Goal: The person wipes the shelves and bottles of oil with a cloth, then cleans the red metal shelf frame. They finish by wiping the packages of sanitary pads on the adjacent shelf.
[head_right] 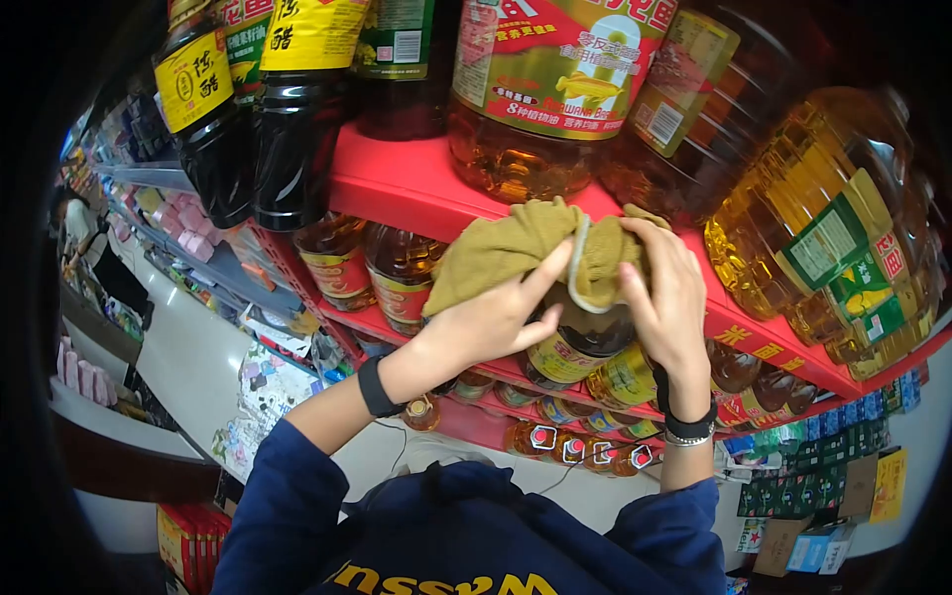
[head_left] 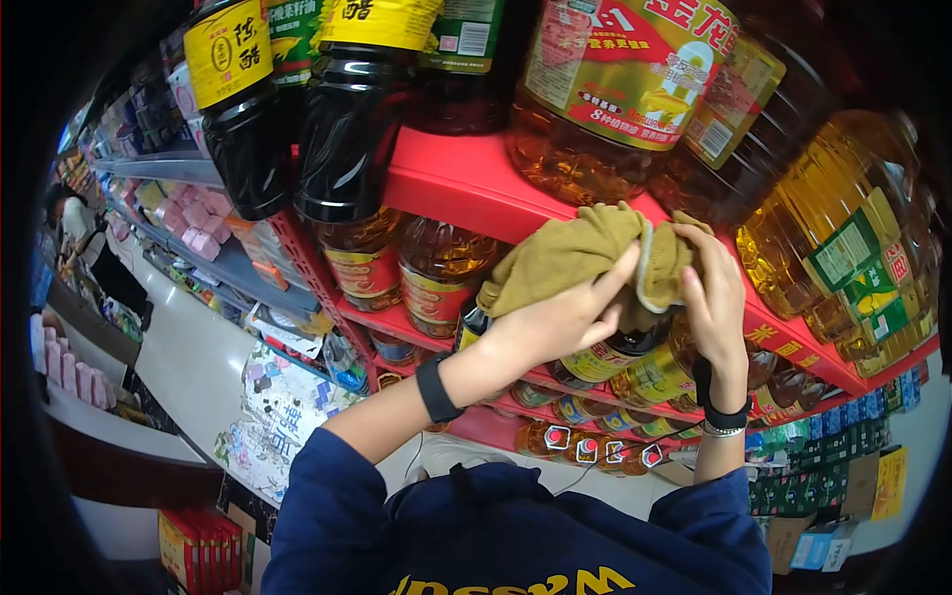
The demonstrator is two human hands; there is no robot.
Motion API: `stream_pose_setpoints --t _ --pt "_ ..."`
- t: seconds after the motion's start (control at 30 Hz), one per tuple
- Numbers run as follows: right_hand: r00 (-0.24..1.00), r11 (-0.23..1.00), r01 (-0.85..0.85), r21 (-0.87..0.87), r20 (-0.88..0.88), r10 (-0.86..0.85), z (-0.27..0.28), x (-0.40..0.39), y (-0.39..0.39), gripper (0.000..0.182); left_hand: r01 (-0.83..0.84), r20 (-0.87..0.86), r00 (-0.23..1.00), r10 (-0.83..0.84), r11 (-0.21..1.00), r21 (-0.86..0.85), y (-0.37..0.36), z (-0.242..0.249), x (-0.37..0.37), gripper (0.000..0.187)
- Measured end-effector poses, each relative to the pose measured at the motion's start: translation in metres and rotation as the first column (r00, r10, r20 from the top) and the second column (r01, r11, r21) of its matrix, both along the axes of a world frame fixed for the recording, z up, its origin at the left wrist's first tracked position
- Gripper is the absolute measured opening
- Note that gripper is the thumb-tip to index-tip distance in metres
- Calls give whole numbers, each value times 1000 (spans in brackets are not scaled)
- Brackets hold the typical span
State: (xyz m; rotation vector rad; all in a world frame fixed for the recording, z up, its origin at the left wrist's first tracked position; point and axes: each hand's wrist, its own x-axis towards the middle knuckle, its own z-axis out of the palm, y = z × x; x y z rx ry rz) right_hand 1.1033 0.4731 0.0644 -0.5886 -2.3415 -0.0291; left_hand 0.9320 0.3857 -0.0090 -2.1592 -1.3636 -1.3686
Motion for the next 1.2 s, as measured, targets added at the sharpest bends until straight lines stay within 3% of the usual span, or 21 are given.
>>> stream_pose_setpoints --t 0.03,0.13,0.27,0.37,0.4,0.47,0.63,0.73,0.8,0.83,1.0,1.1,1.2 --pt "999 1000 -28 -2 23 28 -1 -5 1 41 -104 -68 992 108 993 61 -3 3 -3 64" --pt "995 1000 3 20 97 -5 4 -25 1 57 -159 -152 975 163 987 36 -4 5 -8 60" --pt "994 999 36 -21 102 -33 9 -51 7 72 -146 -75 986 149 988 49 -3 6 -10 59" --pt "977 986 164 -10 137 -161 8 -65 10 87 -160 -21 987 162 984 82 7 -5 -11 55" --pt "974 984 177 -13 144 -174 8 -68 8 87 -153 18 988 152 988 25 9 -8 -10 51" --pt "967 970 239 -49 98 -233 10 -75 2 86 -176 65 983 169 977 119 12 -9 -9 62" --pt "969 969 246 -36 25 -245 1 -73 7 85 -149 73 987 142 983 106 7 -4 -9 62" --pt "987 986 156 -58 -42 -158 1 -64 -13 82 -146 33 989 144 988 57 5 -7 -12 64" --pt "995 998 60 -35 -77 -63 -1 -54 -32 78 -42 62 997 40 998 41 5 -9 -14 67" --pt "996 996 79 33 -46 -77 -3 -50 -39 76 -56 69 996 57 998 -5 2 -8 -14 70" --pt "995 995 91 40 -47 -89 -3 -48 -18 77 -95 30 995 95 995 0 0 -4 -15 73" --pt "958 961 273 42 84 -276 7 -59 -2 81 -124 1 992 125 991 53 3 -4 -15 74" --pt "976 972 210 107 33 -214 0 -64 7 79 -141 13 990 140 987 82 8 -5 -15 74"
